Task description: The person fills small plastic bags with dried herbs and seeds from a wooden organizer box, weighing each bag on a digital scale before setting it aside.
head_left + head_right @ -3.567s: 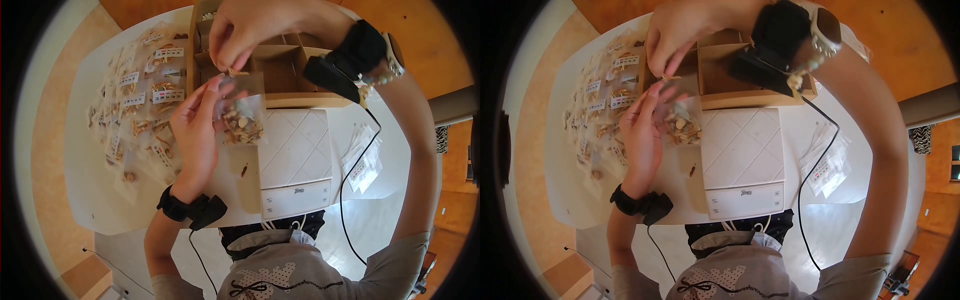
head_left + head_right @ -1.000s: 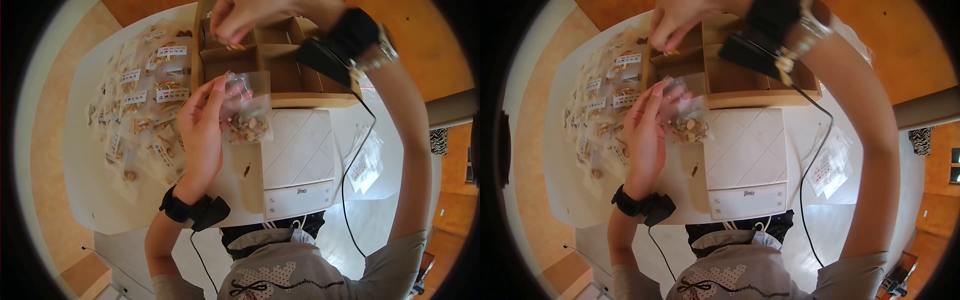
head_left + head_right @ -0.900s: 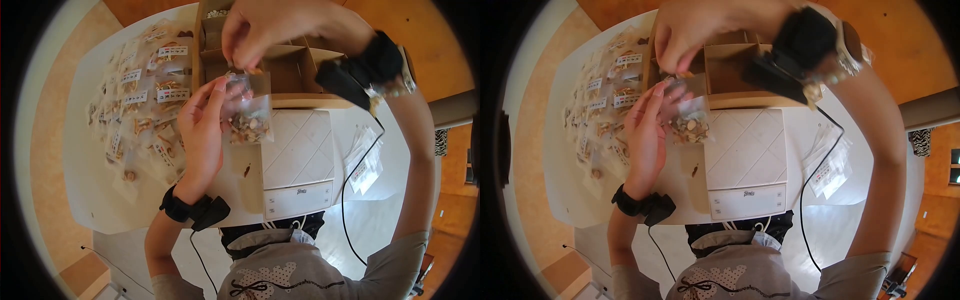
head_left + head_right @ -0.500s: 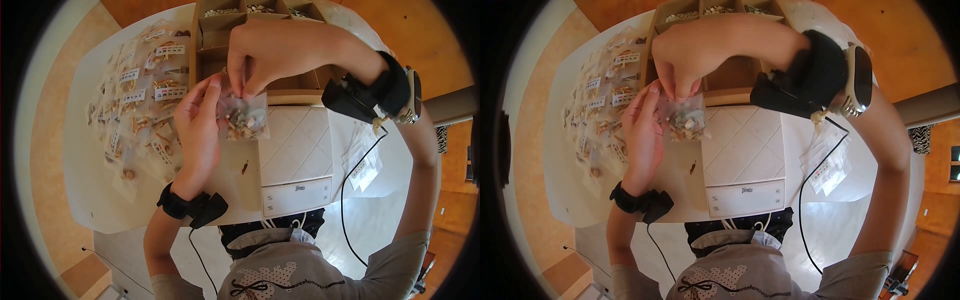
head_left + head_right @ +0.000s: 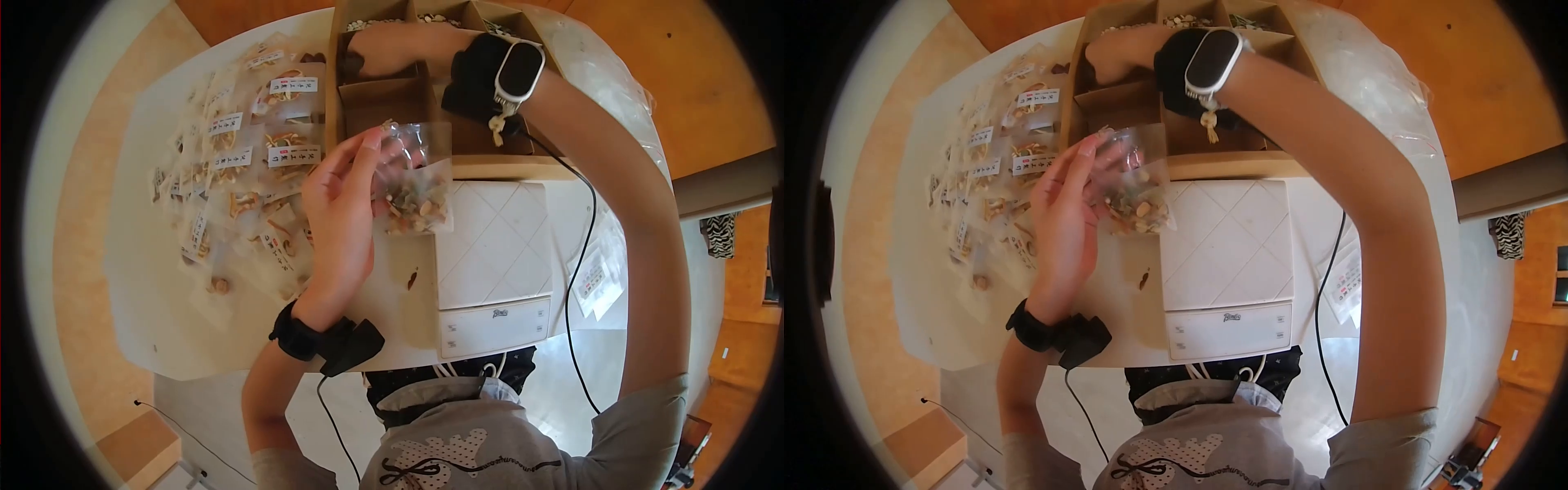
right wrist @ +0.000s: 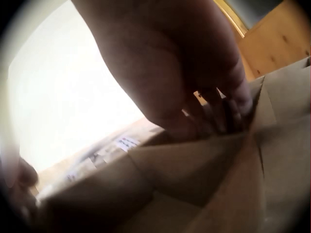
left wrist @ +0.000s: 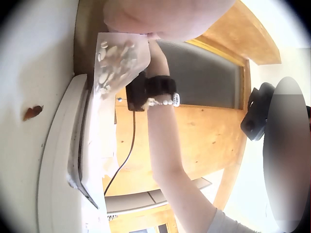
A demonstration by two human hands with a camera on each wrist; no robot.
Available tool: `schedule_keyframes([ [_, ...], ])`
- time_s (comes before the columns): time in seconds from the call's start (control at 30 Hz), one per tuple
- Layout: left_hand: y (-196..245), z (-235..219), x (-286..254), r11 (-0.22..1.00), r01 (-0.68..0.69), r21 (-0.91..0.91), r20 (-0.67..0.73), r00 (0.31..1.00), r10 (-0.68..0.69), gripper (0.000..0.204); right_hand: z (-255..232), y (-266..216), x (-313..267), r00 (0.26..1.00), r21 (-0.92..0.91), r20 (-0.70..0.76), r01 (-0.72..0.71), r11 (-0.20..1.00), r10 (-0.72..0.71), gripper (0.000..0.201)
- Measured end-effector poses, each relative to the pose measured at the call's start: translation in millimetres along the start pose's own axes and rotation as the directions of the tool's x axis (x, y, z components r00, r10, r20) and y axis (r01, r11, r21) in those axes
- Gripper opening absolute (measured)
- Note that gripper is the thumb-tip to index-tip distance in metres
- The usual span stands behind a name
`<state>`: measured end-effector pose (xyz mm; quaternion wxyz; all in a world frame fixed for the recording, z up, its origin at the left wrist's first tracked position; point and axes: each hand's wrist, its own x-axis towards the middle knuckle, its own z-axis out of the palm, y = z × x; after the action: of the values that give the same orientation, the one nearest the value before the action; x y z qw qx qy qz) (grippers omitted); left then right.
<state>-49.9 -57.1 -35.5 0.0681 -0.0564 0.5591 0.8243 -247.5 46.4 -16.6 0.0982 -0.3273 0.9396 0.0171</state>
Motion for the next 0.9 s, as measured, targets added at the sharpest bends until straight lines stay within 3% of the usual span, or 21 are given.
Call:
schedule_keyframes([
  [0.03,1,0,0,1.000,0.003,0.003,0.001,1.000,-0.003,0.034,3,-5,-1,0.999,-0.013,0.032,0.008,1.000,-0.008,0.042],
  [0.17,-1,-1,2,1.000,0.000,-0.010,0.003,1.000,0.000,0.034,18,1,2,0.990,0.067,-0.073,0.127,0.990,-0.122,0.038],
  [0.27,2,1,0,1.000,0.015,0.007,-0.001,1.000,-0.015,0.034,-3,5,-11,0.934,0.435,0.307,0.033,0.900,-0.183,0.036],
  [0.37,1,1,1,1.000,0.010,0.006,-0.016,1.000,-0.010,0.033,-12,3,-20,0.936,0.405,0.350,-0.108,0.908,-0.045,0.039],
  [0.47,-2,3,2,1.000,-0.015,-0.024,-0.030,0.999,0.015,0.030,-10,4,-4,0.867,0.373,0.497,-0.252,0.893,0.037,0.051],
  [0.57,-3,2,2,1.000,-0.030,-0.003,-0.017,0.999,0.030,0.030,-15,-10,-8,0.926,0.037,0.337,-0.192,0.981,0.168,0.051],
  [0.67,-2,4,1,1.000,-0.027,0.003,-0.016,1.000,0.027,0.031,-4,-9,6,0.961,0.069,0.266,-0.098,0.993,0.076,0.051],
  [0.7,-3,4,1,1.000,-0.023,-0.001,-0.015,1.000,0.023,0.032,0,-10,11,0.971,0.044,0.223,-0.094,0.995,0.082,0.034],
  [0.8,-3,4,1,1.000,-0.022,-0.002,-0.014,1.000,0.022,0.032,25,2,38,0.995,0.181,0.049,0.081,0.980,-0.091,0.035],
  [0.9,-4,3,2,1.000,-0.026,0.014,-0.006,1.000,0.026,0.032,9,-13,15,0.998,0.202,0.052,0.012,0.979,-0.024,0.035],
])
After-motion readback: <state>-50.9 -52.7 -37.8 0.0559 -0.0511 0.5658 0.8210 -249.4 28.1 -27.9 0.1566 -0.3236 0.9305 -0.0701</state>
